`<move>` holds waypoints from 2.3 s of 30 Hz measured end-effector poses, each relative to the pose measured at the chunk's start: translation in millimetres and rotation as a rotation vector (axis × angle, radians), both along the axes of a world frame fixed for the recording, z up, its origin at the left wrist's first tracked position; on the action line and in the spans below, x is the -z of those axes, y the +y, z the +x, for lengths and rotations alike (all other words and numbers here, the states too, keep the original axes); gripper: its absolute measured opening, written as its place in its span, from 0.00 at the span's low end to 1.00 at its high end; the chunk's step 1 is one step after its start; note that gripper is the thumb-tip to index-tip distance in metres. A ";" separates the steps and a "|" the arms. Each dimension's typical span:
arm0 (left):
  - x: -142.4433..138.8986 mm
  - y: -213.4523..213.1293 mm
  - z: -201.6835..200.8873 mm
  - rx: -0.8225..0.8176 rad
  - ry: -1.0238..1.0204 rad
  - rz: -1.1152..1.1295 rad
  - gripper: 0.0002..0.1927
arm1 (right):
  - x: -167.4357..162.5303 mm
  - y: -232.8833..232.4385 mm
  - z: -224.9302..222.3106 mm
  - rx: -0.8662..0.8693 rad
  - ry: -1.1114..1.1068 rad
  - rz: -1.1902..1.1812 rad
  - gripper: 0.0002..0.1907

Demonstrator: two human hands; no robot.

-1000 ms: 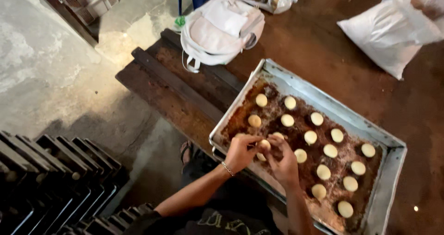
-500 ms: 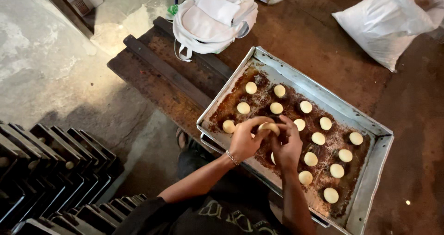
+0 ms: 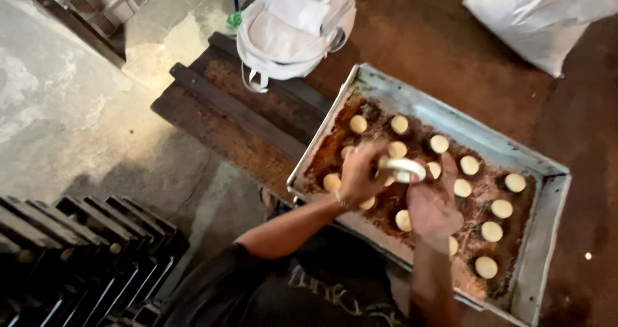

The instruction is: The person takes round dough balls from a baking tray, rolls each one by hand into a rope, and joins the ends to form a ring, placing the shaped rings back onto the tray. They repeat this shaping cycle for dough balls across the tray.

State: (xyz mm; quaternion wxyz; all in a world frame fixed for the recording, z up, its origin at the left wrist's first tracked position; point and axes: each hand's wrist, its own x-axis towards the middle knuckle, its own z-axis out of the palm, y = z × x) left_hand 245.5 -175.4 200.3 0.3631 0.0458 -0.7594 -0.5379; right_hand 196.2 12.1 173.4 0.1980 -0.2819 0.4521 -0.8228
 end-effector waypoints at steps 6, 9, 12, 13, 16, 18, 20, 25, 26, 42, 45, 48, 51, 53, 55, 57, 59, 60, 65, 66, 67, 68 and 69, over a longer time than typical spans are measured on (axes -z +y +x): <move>-3.3 -34.0 3.4 0.104 0.042 -0.169 0.24 | -29.2 -13.2 6.0 -0.219 -0.175 -0.346 0.34; 0.0 -37.6 9.8 0.118 0.076 -0.009 0.22 | -33.2 -20.2 11.8 -0.196 -0.215 -0.013 0.34; 8.0 -43.7 19.1 0.131 0.075 -0.096 0.25 | -30.5 -23.1 15.4 -0.246 -0.276 -0.200 0.32; 11.4 -47.4 22.2 0.180 -0.005 -0.146 0.27 | -28.7 -22.7 15.2 -0.287 -0.295 -0.419 0.32; 21.7 -56.3 25.8 0.216 0.011 0.219 0.23 | -21.0 -22.2 11.5 -0.247 -0.225 0.070 0.31; 27.4 -57.3 24.4 0.231 -0.025 0.291 0.22 | -14.6 -21.7 9.4 -0.228 -0.171 0.263 0.30; 31.0 -57.5 20.7 0.277 -0.185 0.032 0.25 | -9.8 -20.4 4.1 -0.230 -0.238 -0.058 0.29; 33.9 -71.8 6.4 0.236 -0.059 0.267 0.29 | 0.4 -27.2 -10.7 -0.226 -0.178 0.442 0.28; 34.8 -76.8 2.4 0.217 -0.118 0.387 0.30 | 0.9 -29.7 -15.8 -0.217 -0.191 0.302 0.28; 57.6 -132.7 -137.2 0.648 -0.255 0.663 0.35 | 45.7 -86.9 -153.9 0.264 0.019 0.486 0.14; 71.5 -146.5 -172.0 0.502 -0.363 0.138 0.21 | 57.3 -110.4 -170.0 0.450 0.333 0.989 0.13; 93.8 -136.9 -196.2 0.261 -0.496 -0.540 0.11 | 59.3 -137.8 -176.1 0.498 0.617 1.217 0.19; 108.2 -116.8 -206.7 0.172 -0.639 -0.854 0.08 | 54.9 -154.6 -166.7 0.525 0.802 1.225 0.23; 106.9 -110.4 -202.3 0.165 -0.704 -0.878 0.10 | 50.3 -157.6 -155.9 0.579 0.861 1.223 0.24; 96.9 -114.4 -185.6 0.178 -0.583 -0.822 0.10 | 45.5 -153.9 -141.0 0.651 0.906 1.274 0.21; 81.4 -123.2 -157.5 0.184 -0.449 -0.719 0.11 | 41.7 -148.7 -125.5 0.419 0.734 1.432 0.15; 64.8 -132.4 -117.8 0.200 -0.312 -0.573 0.14 | 39.0 -146.0 -114.5 0.332 0.783 1.400 0.12; 57.0 -133.1 -104.2 0.216 -0.336 -0.507 0.12 | 38.2 -146.2 -110.1 0.366 0.909 1.294 0.13; 31.6 -122.5 -62.8 0.285 -0.392 -0.152 0.15 | 28.9 -144.2 -98.6 0.188 0.753 1.137 0.22; 29.0 -118.1 -56.0 0.262 -0.403 -0.127 0.16 | 25.5 -140.8 -95.4 0.150 0.640 1.143 0.20; 27.1 -112.4 -49.1 0.238 -0.415 -0.098 0.17 | 21.7 -136.7 -90.5 0.108 0.527 1.150 0.17; 25.5 -106.7 -42.7 0.212 -0.422 -0.069 0.17 | 17.5 -131.4 -84.5 0.090 0.397 1.024 0.17; 23.7 -101.1 -35.9 0.221 -0.474 -0.020 0.18 | 12.7 -124.4 -76.9 0.070 0.271 0.896 0.16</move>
